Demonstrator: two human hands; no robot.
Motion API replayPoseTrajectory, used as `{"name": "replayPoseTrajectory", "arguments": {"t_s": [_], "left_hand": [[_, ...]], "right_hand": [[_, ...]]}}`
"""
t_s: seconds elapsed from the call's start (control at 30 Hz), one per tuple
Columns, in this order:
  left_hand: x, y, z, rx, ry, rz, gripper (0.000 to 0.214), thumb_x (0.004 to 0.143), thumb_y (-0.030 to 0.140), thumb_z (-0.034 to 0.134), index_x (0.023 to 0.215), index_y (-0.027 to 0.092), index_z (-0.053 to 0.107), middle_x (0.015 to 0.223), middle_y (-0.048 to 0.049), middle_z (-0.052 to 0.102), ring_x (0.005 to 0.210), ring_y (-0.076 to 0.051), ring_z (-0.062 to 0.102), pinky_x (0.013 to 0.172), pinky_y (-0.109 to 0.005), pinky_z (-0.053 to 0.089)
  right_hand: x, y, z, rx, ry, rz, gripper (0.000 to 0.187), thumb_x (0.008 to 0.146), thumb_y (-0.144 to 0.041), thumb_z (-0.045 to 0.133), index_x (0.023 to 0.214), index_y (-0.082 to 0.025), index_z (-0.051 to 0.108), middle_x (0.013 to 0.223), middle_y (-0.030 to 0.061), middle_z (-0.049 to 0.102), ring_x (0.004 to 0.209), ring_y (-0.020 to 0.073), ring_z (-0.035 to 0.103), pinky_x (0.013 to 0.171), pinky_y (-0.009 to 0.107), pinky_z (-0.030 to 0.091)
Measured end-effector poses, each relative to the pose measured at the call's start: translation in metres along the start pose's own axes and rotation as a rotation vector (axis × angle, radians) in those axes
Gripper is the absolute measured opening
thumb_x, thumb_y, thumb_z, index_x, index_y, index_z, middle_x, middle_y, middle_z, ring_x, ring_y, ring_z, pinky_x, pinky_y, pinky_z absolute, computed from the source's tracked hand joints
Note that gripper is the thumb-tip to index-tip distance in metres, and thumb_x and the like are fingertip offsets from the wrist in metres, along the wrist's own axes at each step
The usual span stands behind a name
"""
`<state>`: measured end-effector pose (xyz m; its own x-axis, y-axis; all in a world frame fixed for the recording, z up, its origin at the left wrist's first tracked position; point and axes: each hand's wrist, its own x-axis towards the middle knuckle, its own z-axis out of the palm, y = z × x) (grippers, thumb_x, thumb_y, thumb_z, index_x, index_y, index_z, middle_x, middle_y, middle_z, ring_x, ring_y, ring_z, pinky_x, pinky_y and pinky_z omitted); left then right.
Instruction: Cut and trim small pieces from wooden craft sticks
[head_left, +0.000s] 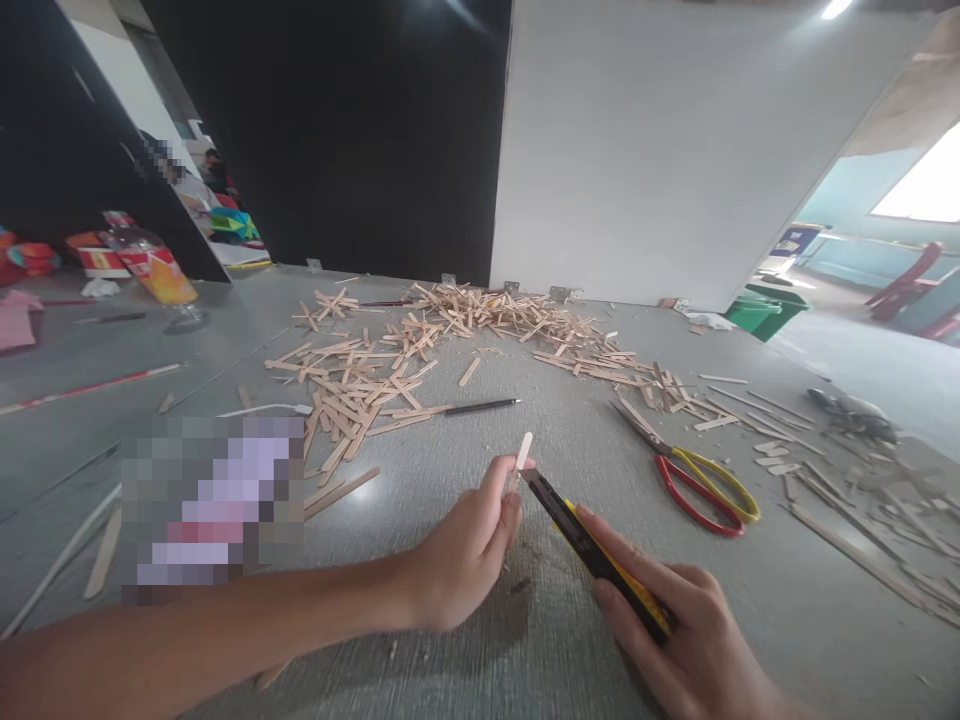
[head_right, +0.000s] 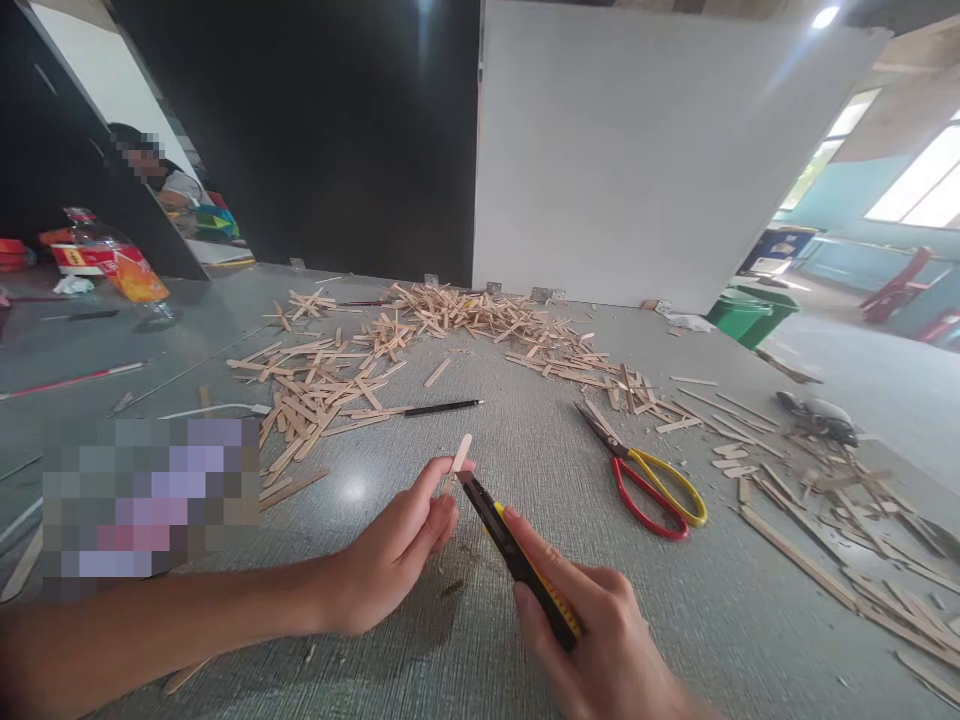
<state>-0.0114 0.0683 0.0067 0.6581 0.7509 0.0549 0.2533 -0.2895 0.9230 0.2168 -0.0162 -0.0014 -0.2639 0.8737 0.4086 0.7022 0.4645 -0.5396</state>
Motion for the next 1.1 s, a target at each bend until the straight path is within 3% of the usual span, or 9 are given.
{"name": "replayPoseTrajectory", "arguments": {"t_s": [0.3, 0.53, 0.73, 0.83, 1.1], "left_hand": [[-0.004, -0.001, 0.003, 0.069, 0.078, 0.02, 0.04, 0.112, 0.045, 0.023, 0.142, 0.021, 0.035, 0.066, 0.0077, 0.041, 0.057, -0.014, 0.039, 0.057, -0.029, 0.031], [-0.006, -0.001, 0.004, 0.096, 0.101, 0.035, 0.035, 0.112, 0.042, 0.024, 0.137, 0.022, 0.039, 0.065, 0.0082, 0.04, 0.055, -0.014, 0.038, 0.056, -0.029, 0.03], [-0.005, -0.002, 0.005, 0.103, 0.12, 0.041, 0.036, 0.112, 0.042, 0.024, 0.137, 0.021, 0.039, 0.067, 0.0078, 0.04, 0.057, -0.014, 0.039, 0.057, -0.028, 0.032], [-0.005, 0.0, 0.005, 0.105, 0.112, 0.039, 0.036, 0.112, 0.042, 0.025, 0.137, 0.02, 0.039, 0.066, 0.0081, 0.039, 0.056, -0.014, 0.037, 0.056, -0.028, 0.031], [-0.005, 0.002, 0.005, 0.12, 0.121, 0.038, 0.036, 0.112, 0.041, 0.024, 0.135, 0.018, 0.04, 0.066, 0.0083, 0.04, 0.055, -0.014, 0.037, 0.056, -0.028, 0.031]], "right_hand": [[-0.003, -0.006, 0.007, -0.018, 0.067, 0.004, 0.047, 0.103, -0.025, 0.052, 0.15, -0.022, 0.056, 0.056, -0.0079, 0.05, 0.041, 0.0122, 0.039, 0.041, 0.022, 0.041], [-0.009, -0.005, 0.01, -0.024, 0.005, 0.108, 0.048, 0.103, -0.031, 0.051, 0.15, -0.022, 0.057, 0.058, -0.0049, 0.054, 0.045, 0.0135, 0.043, 0.043, 0.023, 0.044], [-0.002, -0.009, 0.009, 0.006, -0.033, 0.131, 0.05, 0.103, -0.033, 0.049, 0.15, -0.017, 0.056, 0.056, -0.0046, 0.052, 0.043, 0.0127, 0.036, 0.041, 0.021, 0.043], [-0.001, -0.011, 0.007, -0.015, -0.001, 0.126, 0.048, 0.103, -0.033, 0.048, 0.146, -0.015, 0.061, 0.053, -0.0044, 0.052, 0.043, 0.0132, 0.038, 0.041, 0.02, 0.045], [0.001, -0.016, 0.001, -0.054, 0.009, 0.108, 0.046, 0.102, -0.033, 0.045, 0.139, -0.016, 0.068, 0.056, -0.0004, 0.067, 0.046, 0.0151, 0.055, 0.045, 0.022, 0.052]]}}
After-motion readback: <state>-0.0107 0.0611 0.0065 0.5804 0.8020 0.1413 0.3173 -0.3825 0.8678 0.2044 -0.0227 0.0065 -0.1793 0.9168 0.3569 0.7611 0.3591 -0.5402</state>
